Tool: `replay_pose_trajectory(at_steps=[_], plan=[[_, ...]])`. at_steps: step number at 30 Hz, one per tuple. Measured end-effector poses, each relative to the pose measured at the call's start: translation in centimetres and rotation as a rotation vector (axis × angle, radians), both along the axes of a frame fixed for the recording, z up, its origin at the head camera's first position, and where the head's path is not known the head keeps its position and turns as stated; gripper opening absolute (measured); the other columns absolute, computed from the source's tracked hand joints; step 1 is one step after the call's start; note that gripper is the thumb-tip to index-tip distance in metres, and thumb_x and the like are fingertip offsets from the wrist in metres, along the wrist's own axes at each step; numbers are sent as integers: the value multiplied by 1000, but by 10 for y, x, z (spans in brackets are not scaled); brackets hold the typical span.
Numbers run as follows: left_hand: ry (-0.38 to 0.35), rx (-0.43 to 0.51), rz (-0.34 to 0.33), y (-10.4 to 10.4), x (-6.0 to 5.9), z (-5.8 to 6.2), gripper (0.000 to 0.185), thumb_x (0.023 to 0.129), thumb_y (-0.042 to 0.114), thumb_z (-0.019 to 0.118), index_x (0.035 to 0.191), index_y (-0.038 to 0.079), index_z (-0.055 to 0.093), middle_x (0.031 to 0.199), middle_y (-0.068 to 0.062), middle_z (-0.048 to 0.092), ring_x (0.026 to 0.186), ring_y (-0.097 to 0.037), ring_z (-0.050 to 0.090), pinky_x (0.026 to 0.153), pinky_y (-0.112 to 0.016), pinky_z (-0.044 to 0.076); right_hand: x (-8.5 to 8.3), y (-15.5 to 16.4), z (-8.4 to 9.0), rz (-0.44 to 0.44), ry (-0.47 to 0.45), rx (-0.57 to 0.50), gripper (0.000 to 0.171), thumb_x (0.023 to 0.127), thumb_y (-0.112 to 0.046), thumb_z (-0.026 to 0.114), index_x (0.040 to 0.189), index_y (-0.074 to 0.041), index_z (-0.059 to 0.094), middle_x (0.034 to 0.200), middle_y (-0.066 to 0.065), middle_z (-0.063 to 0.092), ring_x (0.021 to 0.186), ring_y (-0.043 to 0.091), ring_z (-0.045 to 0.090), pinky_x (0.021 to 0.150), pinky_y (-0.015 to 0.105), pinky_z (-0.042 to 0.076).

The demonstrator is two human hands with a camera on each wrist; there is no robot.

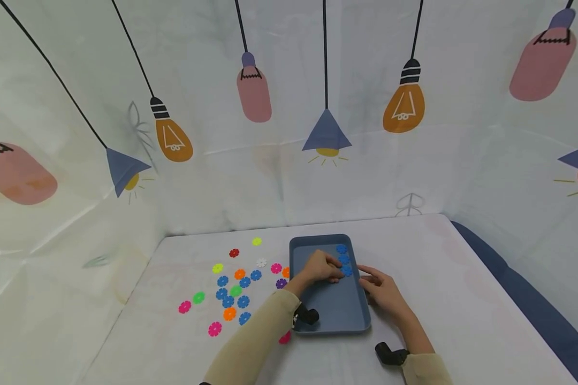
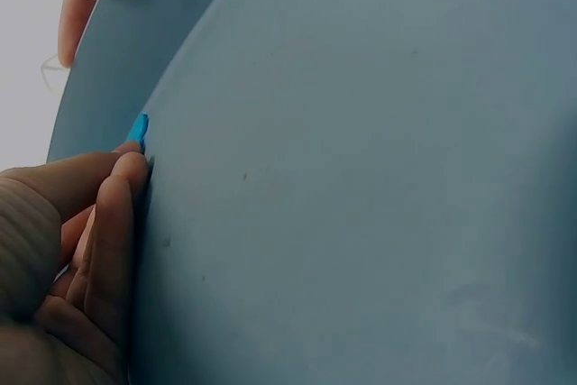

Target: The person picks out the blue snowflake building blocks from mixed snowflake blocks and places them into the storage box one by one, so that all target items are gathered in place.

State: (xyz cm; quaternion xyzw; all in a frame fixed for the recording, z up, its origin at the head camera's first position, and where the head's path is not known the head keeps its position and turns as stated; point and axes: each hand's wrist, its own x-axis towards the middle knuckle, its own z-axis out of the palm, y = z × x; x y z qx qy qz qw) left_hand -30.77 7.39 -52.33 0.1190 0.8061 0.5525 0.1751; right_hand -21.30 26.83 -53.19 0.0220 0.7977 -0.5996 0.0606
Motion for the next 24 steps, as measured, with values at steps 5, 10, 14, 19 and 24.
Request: replay_pose_trajectory(at_steps=[5, 10, 14, 19, 24], plan=[[5, 14, 17, 1, 2, 1, 17, 73, -1, 83, 88, 1, 76, 56, -4, 65, 49, -16, 65, 50, -28, 55, 0, -2, 3, -4, -10, -2, 50, 100, -22, 57, 145, -5, 43, 125, 25, 58, 97, 27, 62, 73, 34, 51], [-8, 7, 27, 3, 3, -2, 17, 73, -1, 83, 88, 2, 76, 56, -5, 65, 49, -16, 65, 50, -27, 55, 2, -1, 2, -10, -20, -2, 51, 99, -21, 58, 145, -6, 43, 124, 25, 59, 100, 29, 62, 75, 34, 51], [-4, 9, 22, 4, 3, -5, 16, 73, -1, 83, 88, 2, 76, 56, -5, 65, 48, -15, 64, 50, -27, 55, 4, 1, 0, -10, -22, 0, 52, 100, -23, 58, 146, -6, 42, 126, 26, 57, 101, 30, 62, 76, 35, 51], [4, 17, 34, 4, 3, -3, 16, 73, -2, 83, 87, 1, 76, 55, -4, 64, 47, -14, 63, 49, -26, 55, 2, 0, -1, -11, -15, -18, 53, 99, -25, 59, 146, -7, 43, 125, 25, 58, 98, 28, 63, 73, 34, 51], [3, 10, 28, 1, 2, -5, 15, 73, -1, 83, 87, 2, 76, 56, -4, 64, 47, -13, 63, 49, -26, 55, 1, -1, -3, -13, -9, -20, 52, 99, -24, 59, 146, -7, 43, 124, 24, 58, 97, 27, 63, 73, 34, 51]])
